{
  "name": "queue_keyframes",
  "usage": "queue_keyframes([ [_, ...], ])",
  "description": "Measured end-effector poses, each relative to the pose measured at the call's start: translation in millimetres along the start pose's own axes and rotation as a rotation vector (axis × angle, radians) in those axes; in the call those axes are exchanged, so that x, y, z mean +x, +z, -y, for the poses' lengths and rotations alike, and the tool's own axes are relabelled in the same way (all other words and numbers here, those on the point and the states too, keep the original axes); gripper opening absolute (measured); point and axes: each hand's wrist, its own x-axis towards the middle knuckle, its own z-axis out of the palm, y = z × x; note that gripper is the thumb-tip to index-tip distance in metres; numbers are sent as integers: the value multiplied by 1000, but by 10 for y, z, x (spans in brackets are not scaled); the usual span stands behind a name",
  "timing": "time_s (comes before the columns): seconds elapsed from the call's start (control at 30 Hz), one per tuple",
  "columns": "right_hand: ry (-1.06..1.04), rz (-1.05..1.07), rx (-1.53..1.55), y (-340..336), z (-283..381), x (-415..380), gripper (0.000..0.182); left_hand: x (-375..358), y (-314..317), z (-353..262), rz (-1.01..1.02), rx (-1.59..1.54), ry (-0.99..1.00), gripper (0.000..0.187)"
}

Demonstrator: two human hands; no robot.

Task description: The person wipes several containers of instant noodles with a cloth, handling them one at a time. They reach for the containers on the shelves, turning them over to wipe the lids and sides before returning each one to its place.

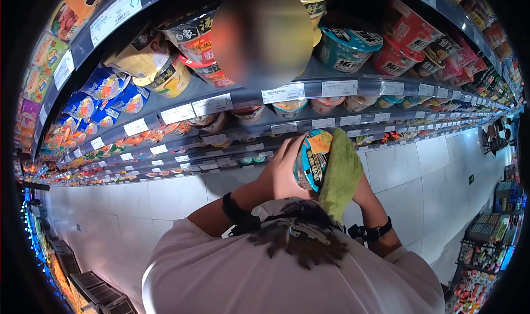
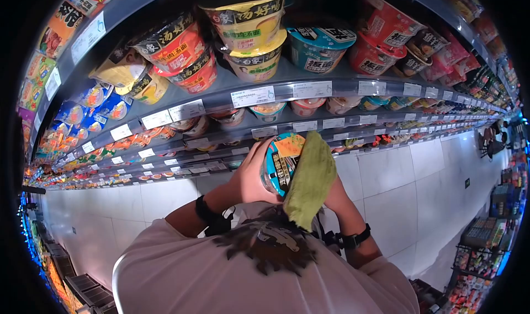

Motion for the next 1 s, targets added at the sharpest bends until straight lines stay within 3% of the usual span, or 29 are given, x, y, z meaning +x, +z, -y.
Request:
queue_keyframes([
  [0.03, -114, -119, -172, 51, -90, -28, 63, -21, -8, -10, 22, -13, -20, 126],
  [0.07, 97, -165, -60, 112, 76, 7, 68, -33, -6, 18, 65, -42, -40, 129],
  [0.1, 101, -168, -62, 134, 272, 42, 68, -32, 23, 51, 69, -46, -38, 129],
  [0.17, 212, -346, 1063, 109, 716, 131, 67, -32, 162, 125, -17, -135, 55, 132],
  [0.2, -210, -273, 252, 72, 651, 78, 61, -28, 276, 171, -47, -335, 14, 134],
  [0.23, 24, -162, 665, 196, -156, -175, 58, -9, 357, 148, -43, -336, 11, 134],
  [0.3, 128, -4, 1457, 159, -93, -44, 58, 22, 452, 98, -134, -668, -29, 132],
  [0.37, 86, 43, 1466, 105, -99, 34, 58, 58, 437, 81, -130, -487, -2, 132],
  [0.43, 167, 60, 1508, 52, -86, 142, 55, 126, 443, 83, -164, -200, 174, 134],
  [0.47, 182, 62, 1591, 66, -64, 207, 58, 144, 476, 107, -158, -235, 108, 132],
  [0.5, 58, 55, 1513, 90, 1, 226, 60, 157, 524, 146, -151, -269, 44, 130],
  [0.57, 22, 47, 1652, 98, 105, 251, 60, 207, 708, 160, -303, -808, 132, 120],
  [0.6, 3, 165, 1770, 31, 148, 282, 59, 285, 730, 150, -304, -799, 140, 120],
  [0.63, -7, 169, 1770, 2, 139, 296, 59, 358, 750, 138, -211, -921, 163, 93],
  [0.67, 110, 132, 1895, -10, 122, 273, 58, 417, 793, 127, -119, -1043, 182, 70],
  [0.7, 235, 98, 2016, -33, 87, 234, 57, 519, 931, 198, -261, -809, 207, 67],
  [0.73, 289, 158, 2141, -76, 35, 201, 57, 620, 947, 179, -298, -975, 103, 65],
  [0.77, 276, 174, 2142, -132, -11, 192, 57, 745, 937, 158, -331, -1136, 0, 63],
  [0.8, -84, 340, 1902, -196, -54, 187, 57, 878, 926, 128, -331, -1125, 11, 63],
  [0.83, -418, 482, 1621, -281, -91, 204, 58, 1030, 902, 57, -476, -851, 85, 86],
  [0.87, -431, 493, 1616, -436, -30, 217, 58, 1194, 870, -44, -614, -573, 155, 116],
  [0.9, -258, 463, 1535, -634, 61, 199, 61, 1363, 832, -160, -620, -566, 168, 116],
  [0.97, 81, 393, 1359, -967, 211, 185, 69, 1676, 714, -553, -640, -642, 404, 129],
  [1.0, 29, 470, 1368, -930, -67, 323, 74, 1800, 640, -811, -643, -635, 411, 129],
])
